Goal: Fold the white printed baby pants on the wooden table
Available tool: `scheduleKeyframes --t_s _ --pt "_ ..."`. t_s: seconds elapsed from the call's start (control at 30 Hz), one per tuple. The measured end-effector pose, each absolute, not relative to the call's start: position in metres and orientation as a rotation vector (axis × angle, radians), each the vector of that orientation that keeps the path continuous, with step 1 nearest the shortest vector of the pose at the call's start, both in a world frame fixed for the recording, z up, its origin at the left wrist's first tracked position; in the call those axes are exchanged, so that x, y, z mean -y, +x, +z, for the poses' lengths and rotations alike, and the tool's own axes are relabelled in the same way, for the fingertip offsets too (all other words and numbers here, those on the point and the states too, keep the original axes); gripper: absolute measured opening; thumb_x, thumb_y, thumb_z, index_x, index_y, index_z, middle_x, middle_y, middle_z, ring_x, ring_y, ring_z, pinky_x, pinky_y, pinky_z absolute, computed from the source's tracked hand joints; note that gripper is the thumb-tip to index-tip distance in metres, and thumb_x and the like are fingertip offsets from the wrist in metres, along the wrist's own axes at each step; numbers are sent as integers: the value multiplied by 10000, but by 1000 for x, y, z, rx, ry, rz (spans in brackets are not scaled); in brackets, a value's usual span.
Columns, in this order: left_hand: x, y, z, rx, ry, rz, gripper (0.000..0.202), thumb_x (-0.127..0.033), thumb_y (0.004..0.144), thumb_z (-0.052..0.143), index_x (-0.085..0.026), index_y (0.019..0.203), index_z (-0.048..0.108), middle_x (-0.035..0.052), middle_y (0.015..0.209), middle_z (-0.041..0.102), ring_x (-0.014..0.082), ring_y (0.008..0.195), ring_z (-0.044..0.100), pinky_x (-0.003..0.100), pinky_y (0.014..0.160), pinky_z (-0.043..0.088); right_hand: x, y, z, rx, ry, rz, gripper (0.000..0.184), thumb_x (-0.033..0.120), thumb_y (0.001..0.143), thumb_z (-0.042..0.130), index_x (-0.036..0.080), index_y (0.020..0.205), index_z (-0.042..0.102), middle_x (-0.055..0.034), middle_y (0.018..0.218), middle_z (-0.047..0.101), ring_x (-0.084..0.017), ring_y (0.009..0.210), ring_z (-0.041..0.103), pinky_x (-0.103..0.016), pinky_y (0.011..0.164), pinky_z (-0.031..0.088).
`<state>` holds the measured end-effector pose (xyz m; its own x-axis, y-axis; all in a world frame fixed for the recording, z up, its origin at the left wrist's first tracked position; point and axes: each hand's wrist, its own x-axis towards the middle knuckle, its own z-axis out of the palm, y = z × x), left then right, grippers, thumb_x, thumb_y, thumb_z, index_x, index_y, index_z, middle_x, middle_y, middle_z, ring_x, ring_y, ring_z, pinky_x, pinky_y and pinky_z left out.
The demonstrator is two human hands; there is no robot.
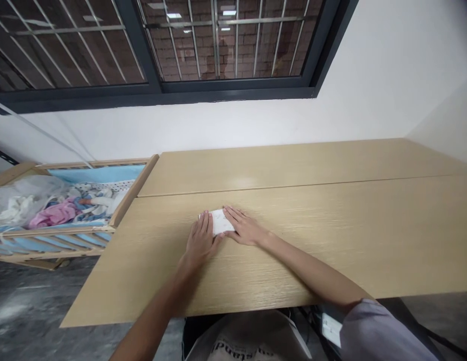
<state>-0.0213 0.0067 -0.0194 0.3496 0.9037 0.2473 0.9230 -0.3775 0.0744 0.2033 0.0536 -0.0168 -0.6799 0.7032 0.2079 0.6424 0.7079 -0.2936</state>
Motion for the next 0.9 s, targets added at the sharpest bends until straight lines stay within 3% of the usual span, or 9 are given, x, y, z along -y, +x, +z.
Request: scheduleKeyframes --t_s 0.17,0.3,0.4,0.5,0.6,0.67,0.8,0.9 --pt "4 -40 -3 1633 -2585 -354 731 -550 1011 346 -64 1553 282 241 1604 325 365 1496 295 546 1163 310 -49 220 -8 2602 -986 284 780 547 1016 397 85 1602 171 -217 1650 203 -327 1536 192 -524 1226 237" --pt "6 -46 7 1555 -2658 -346 721 -567 984 440 -123 1539 320 220 1554 428 330 1439 396 506 1135 339 -46 223 1 2582 -865 295 712 511 992 479 141 1571 292 -196 1611 326 -321 1498 284 -520 1186 294" --pt "-3 -45 6 1596 -2678 -365 726 -573 932 533 -141 1498 391 218 1533 456 343 1400 446 508 1110 362 -48 219 -1 2596 -880 343 770 512 951 540 162 1580 267 -187 1601 349 -320 1491 293 -526 1186 266" --pt "-18 -44 4 1705 -2670 -469 584 -401 893 593 -159 1416 492 202 1479 527 340 1338 514 504 1102 367 -53 212 -8 2569 -958 395 792 453 916 573 142 1574 260 -203 1600 338 -321 1483 298 -520 1175 254" --pt "-32 -41 9 1794 -2643 -547 426 -205 864 526 -194 1285 588 151 1304 670 301 1213 606 487 1088 380 -62 204 -12 2447 -1016 431 660 266 885 536 141 1506 352 -197 1495 480 -304 1390 424 -503 1137 287" --pt "-37 -37 18 1848 -2601 -604 360 -173 875 476 -207 1202 622 130 1224 703 293 1169 624 486 1077 386 -71 201 -9 2334 -1053 461 576 189 850 511 160 1419 428 -165 1359 593 -295 1283 516 -507 1108 311" --pt "-36 -25 41 1985 -2495 -779 278 -295 948 444 -191 1120 635 154 1227 666 321 1186 596 498 1030 428 -95 205 11 2012 -1072 717 474 258 845 549 192 1301 442 -87 1073 672 -255 1000 628 -450 942 460" --pt "-28 -15 52 2085 -2536 -877 295 -402 967 467 -209 1146 601 93 1064 716 252 1001 681 387 883 526 -111 215 34 1786 -983 977 514 329 850 580 213 1311 385 -40 970 645 -212 849 640 -343 753 521"
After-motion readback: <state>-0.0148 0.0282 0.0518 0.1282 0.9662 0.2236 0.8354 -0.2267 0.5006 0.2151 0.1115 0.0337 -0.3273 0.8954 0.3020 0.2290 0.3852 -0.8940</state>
